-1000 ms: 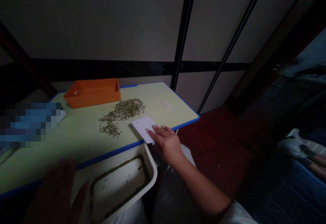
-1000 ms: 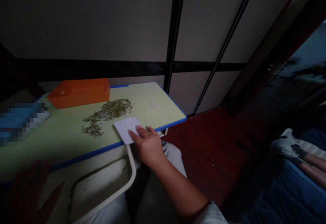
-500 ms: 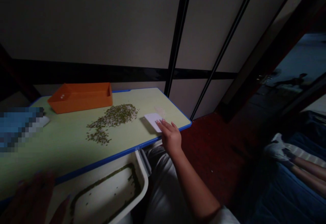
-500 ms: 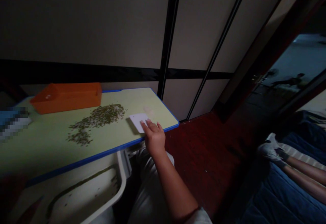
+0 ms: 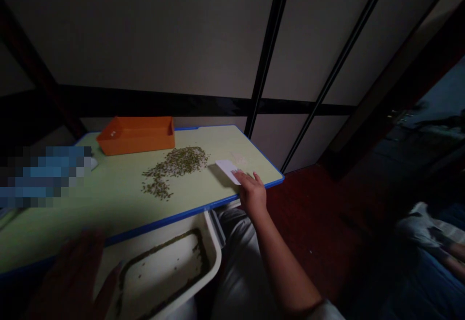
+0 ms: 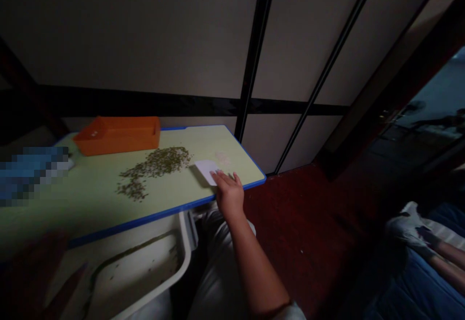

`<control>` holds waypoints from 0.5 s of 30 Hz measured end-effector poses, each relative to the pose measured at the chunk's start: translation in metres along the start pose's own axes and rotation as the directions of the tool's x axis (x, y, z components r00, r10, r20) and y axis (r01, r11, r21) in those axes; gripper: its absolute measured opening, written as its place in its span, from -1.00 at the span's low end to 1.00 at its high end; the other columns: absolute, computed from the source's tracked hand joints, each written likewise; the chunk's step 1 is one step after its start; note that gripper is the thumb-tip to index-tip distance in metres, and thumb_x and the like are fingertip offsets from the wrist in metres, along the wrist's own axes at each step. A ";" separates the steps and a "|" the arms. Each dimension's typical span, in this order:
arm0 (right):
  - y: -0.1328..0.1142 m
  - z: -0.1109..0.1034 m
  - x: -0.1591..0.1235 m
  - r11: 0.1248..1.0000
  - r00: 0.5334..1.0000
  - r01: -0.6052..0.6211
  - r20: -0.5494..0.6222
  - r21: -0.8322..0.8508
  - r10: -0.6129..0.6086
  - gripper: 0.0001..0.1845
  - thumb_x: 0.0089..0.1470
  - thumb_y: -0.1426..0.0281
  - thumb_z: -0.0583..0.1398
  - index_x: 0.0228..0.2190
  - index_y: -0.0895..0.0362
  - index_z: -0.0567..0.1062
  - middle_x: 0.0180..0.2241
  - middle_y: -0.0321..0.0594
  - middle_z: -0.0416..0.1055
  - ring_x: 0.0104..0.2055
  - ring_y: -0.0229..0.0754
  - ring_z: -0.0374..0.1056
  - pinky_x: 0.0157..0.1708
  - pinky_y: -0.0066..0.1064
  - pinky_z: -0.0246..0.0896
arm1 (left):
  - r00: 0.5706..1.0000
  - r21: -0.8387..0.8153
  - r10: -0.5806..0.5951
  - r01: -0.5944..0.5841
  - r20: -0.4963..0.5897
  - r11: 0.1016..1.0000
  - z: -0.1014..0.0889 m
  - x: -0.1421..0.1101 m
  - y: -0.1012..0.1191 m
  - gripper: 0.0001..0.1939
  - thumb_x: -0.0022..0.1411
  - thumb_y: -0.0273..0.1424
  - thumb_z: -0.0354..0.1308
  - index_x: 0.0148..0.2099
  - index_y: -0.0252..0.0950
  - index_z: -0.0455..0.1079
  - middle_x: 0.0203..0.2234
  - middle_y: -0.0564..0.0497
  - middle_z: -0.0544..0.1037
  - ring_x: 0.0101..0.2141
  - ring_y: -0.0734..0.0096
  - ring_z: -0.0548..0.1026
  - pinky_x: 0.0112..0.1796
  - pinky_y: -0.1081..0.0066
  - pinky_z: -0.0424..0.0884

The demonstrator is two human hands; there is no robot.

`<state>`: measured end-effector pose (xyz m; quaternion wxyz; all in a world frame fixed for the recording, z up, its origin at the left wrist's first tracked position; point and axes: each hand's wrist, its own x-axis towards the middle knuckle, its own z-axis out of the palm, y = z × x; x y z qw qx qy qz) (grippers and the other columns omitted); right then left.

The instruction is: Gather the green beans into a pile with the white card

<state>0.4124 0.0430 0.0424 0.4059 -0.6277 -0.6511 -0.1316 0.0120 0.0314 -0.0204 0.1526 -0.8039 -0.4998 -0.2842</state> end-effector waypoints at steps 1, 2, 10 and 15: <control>0.002 0.000 0.002 1.000 1.000 -0.013 -0.001 0.002 0.013 -0.45 0.08 0.61 0.05 0.02 -0.02 0.53 0.03 -0.15 0.55 0.11 -0.14 0.45 0.23 -0.11 0.13 | 1.000 -0.010 0.002 -0.002 -0.024 1.000 0.000 0.000 0.001 -0.17 0.22 -0.19 -0.11 0.44 -0.02 -0.41 0.45 0.23 -0.31 0.39 -0.02 -0.03 0.32 -0.13 0.07; 0.004 0.000 0.004 1.000 1.000 -0.022 -0.005 0.006 0.022 -0.44 0.06 0.62 0.04 0.01 -0.02 0.53 0.03 -0.16 0.55 0.10 -0.14 0.46 0.23 -0.11 0.14 | 0.999 -0.026 0.000 -0.001 -0.043 1.000 -0.001 0.000 0.003 -0.18 0.22 -0.19 -0.10 0.44 -0.04 -0.38 0.45 0.20 -0.27 0.39 -0.02 -0.03 0.33 -0.12 0.06; -0.012 -0.001 0.005 0.954 0.976 -0.024 -0.199 0.298 0.087 -0.64 0.15 0.48 0.08 -0.08 0.07 0.55 -0.08 -0.13 0.60 -0.05 -0.08 0.52 0.12 -0.12 0.25 | 0.999 0.090 -0.032 0.033 -0.011 0.995 -0.017 0.004 0.024 -0.25 0.30 -0.16 -0.21 0.44 -0.27 -0.28 0.38 -0.25 0.08 0.37 -0.03 0.03 0.26 -0.10 0.19; -0.046 0.001 0.021 0.695 0.975 -0.162 0.003 0.701 0.224 -0.84 0.16 0.28 0.18 -0.31 0.10 0.49 -0.39 -0.26 0.50 -0.33 -0.17 0.41 -0.31 -0.40 0.32 | 0.997 0.137 -0.070 0.067 0.020 0.988 -0.023 0.004 0.031 -0.27 0.32 -0.16 -0.21 0.43 -0.34 -0.23 0.34 -0.32 0.16 0.37 -0.02 0.05 0.24 -0.06 0.21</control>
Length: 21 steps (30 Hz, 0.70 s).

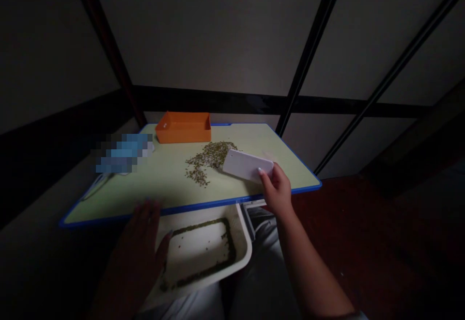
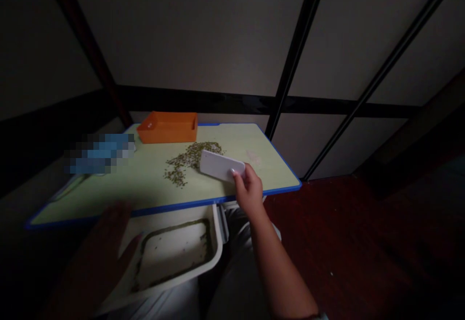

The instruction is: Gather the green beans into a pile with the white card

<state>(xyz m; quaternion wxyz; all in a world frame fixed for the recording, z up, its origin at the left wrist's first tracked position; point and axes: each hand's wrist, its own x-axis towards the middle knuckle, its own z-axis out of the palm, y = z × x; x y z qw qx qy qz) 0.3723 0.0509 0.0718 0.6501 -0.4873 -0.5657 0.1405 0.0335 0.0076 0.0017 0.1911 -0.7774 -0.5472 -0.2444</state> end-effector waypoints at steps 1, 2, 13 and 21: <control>-0.002 0.007 0.004 0.997 0.999 -0.031 0.044 0.075 0.028 -0.85 0.14 0.28 0.19 -0.32 0.10 0.48 -0.39 -0.26 0.48 -0.32 -0.17 0.40 -0.30 -0.41 0.31 | 1.000 0.002 -0.001 0.001 0.007 1.000 -0.001 0.000 0.001 -0.27 0.32 -0.17 -0.19 0.44 -0.34 -0.24 0.34 -0.31 0.16 0.37 -0.01 0.05 0.25 -0.05 0.20; -0.003 0.013 0.009 0.989 0.995 -0.057 0.089 0.135 0.045 -0.85 0.13 0.27 0.20 -0.31 0.09 0.47 -0.37 -0.26 0.48 -0.30 -0.17 0.39 -0.28 -0.41 0.30 | 1.000 0.004 0.000 0.000 0.004 1.000 -0.002 0.000 0.002 -0.26 0.32 -0.18 -0.18 0.44 -0.33 -0.24 0.34 -0.31 0.17 0.36 -0.01 0.06 0.24 -0.05 0.22; 0.025 0.043 0.032 0.931 0.959 -0.236 0.221 0.278 0.177 -0.76 -0.01 0.24 0.26 -0.30 0.11 0.49 -0.34 -0.24 0.53 -0.26 -0.13 0.39 -0.22 -0.34 0.28 | 1.000 0.027 0.018 -0.018 0.007 0.999 -0.012 0.002 0.006 -0.27 0.32 -0.23 -0.13 0.43 -0.33 -0.23 0.33 -0.28 0.19 0.35 0.01 0.11 0.20 0.03 0.28; 0.022 0.043 0.032 0.919 0.941 -0.265 0.285 0.292 0.181 -0.71 -0.05 0.24 0.28 -0.28 0.13 0.52 -0.31 -0.22 0.57 -0.25 -0.13 0.41 -0.20 -0.33 0.29 | 1.000 0.012 -0.011 0.011 0.002 1.000 -0.010 0.002 0.007 -0.31 0.32 -0.23 -0.14 0.42 -0.36 -0.14 0.32 -0.27 0.22 0.34 0.01 0.12 0.21 0.04 0.26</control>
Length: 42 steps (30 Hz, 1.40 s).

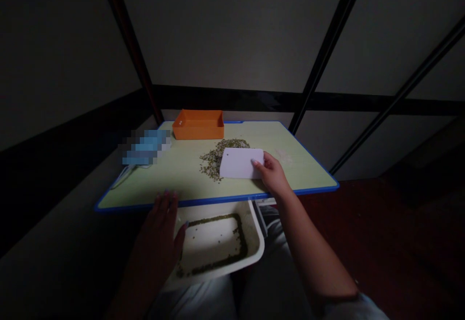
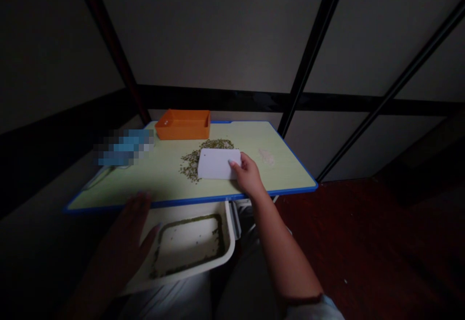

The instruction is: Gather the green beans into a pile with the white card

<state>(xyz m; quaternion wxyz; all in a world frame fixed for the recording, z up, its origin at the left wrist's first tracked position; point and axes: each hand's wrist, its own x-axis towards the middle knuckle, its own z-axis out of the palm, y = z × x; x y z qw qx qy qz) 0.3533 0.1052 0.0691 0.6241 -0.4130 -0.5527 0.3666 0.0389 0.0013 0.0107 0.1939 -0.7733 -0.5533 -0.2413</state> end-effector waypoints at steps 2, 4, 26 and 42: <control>0.000 0.000 0.000 1.000 1.000 0.000 0.007 0.009 0.000 -0.70 -0.05 0.24 0.28 -0.26 0.13 0.52 -0.29 -0.22 0.58 -0.24 -0.12 0.42 -0.19 -0.32 0.30 | 1.000 -0.005 -0.012 0.012 0.018 1.000 0.000 0.000 0.000 -0.30 0.32 -0.23 -0.14 0.42 -0.35 -0.15 0.33 -0.27 0.21 0.34 0.02 0.12 0.22 0.03 0.25; -0.001 0.000 -0.001 1.000 1.000 0.002 0.013 0.023 -0.002 -0.71 -0.05 0.23 0.28 -0.27 0.12 0.52 -0.30 -0.22 0.58 -0.25 -0.12 0.42 -0.21 -0.32 0.31 | 1.000 0.000 -0.014 0.014 0.021 1.000 -0.001 0.000 0.000 -0.30 0.32 -0.23 -0.14 0.42 -0.35 -0.16 0.33 -0.28 0.21 0.34 0.01 0.12 0.22 0.01 0.26; 0.001 -0.004 -0.004 1.000 1.000 0.010 0.017 0.007 -0.010 -0.72 -0.03 0.21 0.28 -0.28 0.11 0.52 -0.32 -0.23 0.57 -0.27 -0.12 0.42 -0.21 -0.31 0.33 | 0.999 -0.055 -0.037 0.038 0.030 0.998 -0.002 0.000 0.002 -0.29 0.31 -0.21 -0.12 0.43 -0.31 -0.16 0.34 -0.23 0.20 0.35 0.02 0.10 0.24 -0.02 0.22; -0.003 -0.004 -0.007 1.000 1.000 0.006 0.018 -0.007 -0.006 -0.72 -0.03 0.21 0.29 -0.29 0.11 0.53 -0.32 -0.22 0.57 -0.26 -0.12 0.41 -0.21 -0.32 0.31 | 1.000 -0.020 0.005 -0.005 0.000 1.000 -0.006 0.002 0.004 -0.32 0.33 -0.23 -0.15 0.40 -0.38 -0.10 0.32 -0.28 0.22 0.34 0.00 0.13 0.22 0.03 0.27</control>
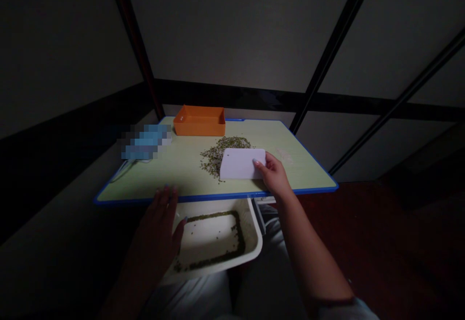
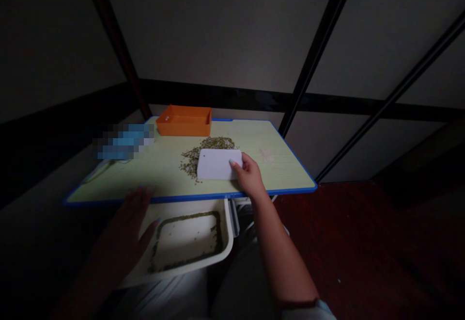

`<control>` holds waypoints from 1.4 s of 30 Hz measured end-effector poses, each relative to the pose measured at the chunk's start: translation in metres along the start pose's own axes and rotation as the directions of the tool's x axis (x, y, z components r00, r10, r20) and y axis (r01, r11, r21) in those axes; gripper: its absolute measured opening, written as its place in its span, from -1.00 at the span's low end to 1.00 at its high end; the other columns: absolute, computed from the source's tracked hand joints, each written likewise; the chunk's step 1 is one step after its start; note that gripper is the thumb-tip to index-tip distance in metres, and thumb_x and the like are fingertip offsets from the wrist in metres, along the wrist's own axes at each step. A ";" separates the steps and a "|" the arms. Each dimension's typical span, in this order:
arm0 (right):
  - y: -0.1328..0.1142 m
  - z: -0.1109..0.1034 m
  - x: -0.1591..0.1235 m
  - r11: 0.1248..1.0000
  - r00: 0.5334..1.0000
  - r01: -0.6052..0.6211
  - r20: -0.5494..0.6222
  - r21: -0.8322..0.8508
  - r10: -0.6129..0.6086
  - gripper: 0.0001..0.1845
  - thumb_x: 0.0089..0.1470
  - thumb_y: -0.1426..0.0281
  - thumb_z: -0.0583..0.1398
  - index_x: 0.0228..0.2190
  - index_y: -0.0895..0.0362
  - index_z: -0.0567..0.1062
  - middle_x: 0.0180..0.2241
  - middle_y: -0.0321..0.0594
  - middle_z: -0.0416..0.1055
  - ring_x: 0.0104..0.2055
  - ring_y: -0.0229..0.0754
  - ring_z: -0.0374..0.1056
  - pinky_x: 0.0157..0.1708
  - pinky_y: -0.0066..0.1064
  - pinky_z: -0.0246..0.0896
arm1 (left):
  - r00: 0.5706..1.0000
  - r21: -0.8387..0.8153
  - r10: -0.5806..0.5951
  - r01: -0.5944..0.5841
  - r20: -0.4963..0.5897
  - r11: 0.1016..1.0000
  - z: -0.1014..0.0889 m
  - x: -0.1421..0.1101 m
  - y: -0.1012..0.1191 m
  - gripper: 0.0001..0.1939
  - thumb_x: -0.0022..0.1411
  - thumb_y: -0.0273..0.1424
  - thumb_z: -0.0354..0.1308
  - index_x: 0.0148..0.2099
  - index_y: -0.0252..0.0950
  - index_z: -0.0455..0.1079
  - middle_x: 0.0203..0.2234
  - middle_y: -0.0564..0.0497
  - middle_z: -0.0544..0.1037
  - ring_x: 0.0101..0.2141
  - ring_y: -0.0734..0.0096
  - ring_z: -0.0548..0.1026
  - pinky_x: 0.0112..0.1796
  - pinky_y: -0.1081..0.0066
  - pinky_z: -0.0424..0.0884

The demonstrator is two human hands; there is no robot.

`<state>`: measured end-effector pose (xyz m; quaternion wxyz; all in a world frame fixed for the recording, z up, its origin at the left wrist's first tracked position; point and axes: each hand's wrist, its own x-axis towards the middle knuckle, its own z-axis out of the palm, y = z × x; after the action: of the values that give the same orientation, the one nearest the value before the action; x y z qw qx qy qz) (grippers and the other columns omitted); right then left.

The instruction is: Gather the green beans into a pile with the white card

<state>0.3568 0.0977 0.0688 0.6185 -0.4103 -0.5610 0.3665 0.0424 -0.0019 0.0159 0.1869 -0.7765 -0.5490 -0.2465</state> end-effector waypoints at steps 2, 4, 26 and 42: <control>0.000 0.000 0.000 1.000 1.000 -0.003 0.004 -0.007 0.003 -0.72 -0.02 0.21 0.29 -0.29 0.11 0.53 -0.31 -0.22 0.57 -0.26 -0.12 0.41 -0.21 -0.32 0.31 | 1.000 0.020 0.005 -0.005 -0.004 1.000 0.001 0.000 0.000 -0.33 0.33 -0.23 -0.15 0.40 -0.41 -0.09 0.31 -0.30 0.23 0.33 -0.03 0.14 0.20 0.04 0.28; 0.000 0.001 0.000 1.000 1.000 -0.006 0.012 0.003 0.006 -0.73 -0.01 0.21 0.29 -0.29 0.11 0.54 -0.31 -0.22 0.57 -0.26 -0.12 0.41 -0.20 -0.32 0.30 | 1.000 0.044 0.017 -0.016 -0.017 0.999 0.001 0.000 0.000 -0.33 0.33 -0.23 -0.16 0.40 -0.41 -0.10 0.30 -0.31 0.25 0.32 -0.04 0.16 0.19 0.05 0.30; -0.008 0.005 0.000 0.989 0.984 -0.132 0.128 0.069 0.122 -0.64 -0.14 0.18 0.36 -0.30 0.13 0.56 -0.36 -0.24 0.58 -0.32 -0.15 0.40 -0.28 -0.35 0.28 | 0.999 0.054 0.043 -0.042 -0.013 0.998 0.001 -0.001 -0.002 -0.29 0.34 -0.24 -0.14 0.42 -0.40 -0.19 0.33 -0.31 0.19 0.35 -0.01 0.10 0.20 0.05 0.28; -0.013 0.002 -0.008 0.977 0.914 -0.211 0.358 0.013 0.192 -0.64 -0.11 0.13 0.38 -0.36 0.15 0.58 -0.41 -0.27 0.55 -0.43 -0.25 0.34 -0.40 -0.42 0.22 | 0.998 0.047 0.047 -0.045 -0.049 0.998 0.000 0.001 0.000 -0.31 0.33 -0.27 -0.14 0.42 -0.39 -0.18 0.30 -0.33 0.23 0.34 -0.02 0.14 0.18 0.05 0.31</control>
<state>0.3541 0.0859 0.0774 0.4762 -0.3771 -0.6086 0.5105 0.0423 -0.0009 0.0163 0.2239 -0.7780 -0.5316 -0.2491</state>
